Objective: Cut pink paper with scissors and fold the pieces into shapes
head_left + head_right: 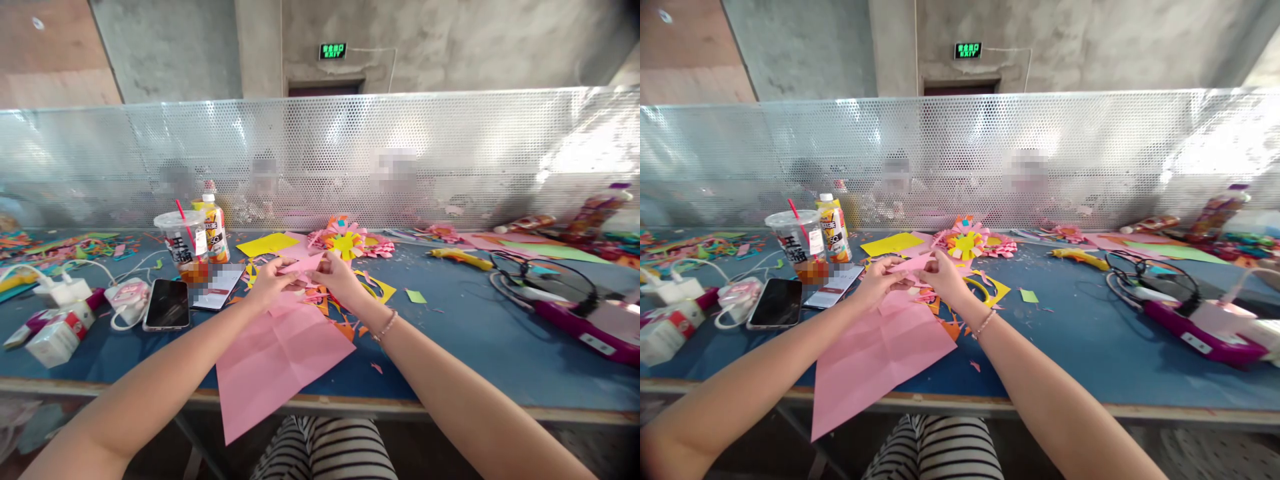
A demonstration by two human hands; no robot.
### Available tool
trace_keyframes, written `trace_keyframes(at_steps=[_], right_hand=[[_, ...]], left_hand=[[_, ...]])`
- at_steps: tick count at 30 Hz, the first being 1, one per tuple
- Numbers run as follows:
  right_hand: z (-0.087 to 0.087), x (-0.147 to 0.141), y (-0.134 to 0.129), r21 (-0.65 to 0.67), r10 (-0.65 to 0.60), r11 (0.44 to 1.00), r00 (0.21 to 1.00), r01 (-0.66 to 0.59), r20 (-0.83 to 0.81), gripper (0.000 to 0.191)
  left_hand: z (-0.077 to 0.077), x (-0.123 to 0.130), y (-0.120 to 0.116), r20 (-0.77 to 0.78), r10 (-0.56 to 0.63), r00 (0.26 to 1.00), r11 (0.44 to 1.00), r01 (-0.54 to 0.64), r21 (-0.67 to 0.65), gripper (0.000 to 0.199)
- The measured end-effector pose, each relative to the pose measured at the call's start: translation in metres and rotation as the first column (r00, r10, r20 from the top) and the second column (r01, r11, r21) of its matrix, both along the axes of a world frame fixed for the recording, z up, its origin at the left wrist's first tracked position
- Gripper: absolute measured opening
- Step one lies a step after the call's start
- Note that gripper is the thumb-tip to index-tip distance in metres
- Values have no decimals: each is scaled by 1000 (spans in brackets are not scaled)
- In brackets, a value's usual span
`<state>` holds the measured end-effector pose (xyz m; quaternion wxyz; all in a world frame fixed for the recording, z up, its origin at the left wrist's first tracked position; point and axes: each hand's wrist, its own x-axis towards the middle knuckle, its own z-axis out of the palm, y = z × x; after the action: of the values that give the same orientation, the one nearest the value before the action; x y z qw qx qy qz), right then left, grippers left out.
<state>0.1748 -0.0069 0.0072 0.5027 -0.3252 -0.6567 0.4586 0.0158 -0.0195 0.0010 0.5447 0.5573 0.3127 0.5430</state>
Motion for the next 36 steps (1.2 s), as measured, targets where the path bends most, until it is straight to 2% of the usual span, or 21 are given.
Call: trace_keyframes(at_steps=[4,11,21,29,36], right_hand=[[-2,1,2,40,-13,999,1000,13,9,33],[-2,-2,3,16,-53,998,998,54,-24,30],[0,-2,0,-33,-40,999,998,38,-49,26],[-4,0,4,13,-82,997,996,82,14,30],[-3,0,4,1,-92,996,995,92,30,32]], left_hand=[[0,2,-1,44,-5,999,1000,4,10,35],[1,8,-4,140,29,990,996,-17,-87,31],[-2,6,-1,73,86,994,994,-80,-76,35],[-3,4,0,4,41,999,999,-41,3,28],[-7,3,5,9,51,999,999,-52,8,32]])
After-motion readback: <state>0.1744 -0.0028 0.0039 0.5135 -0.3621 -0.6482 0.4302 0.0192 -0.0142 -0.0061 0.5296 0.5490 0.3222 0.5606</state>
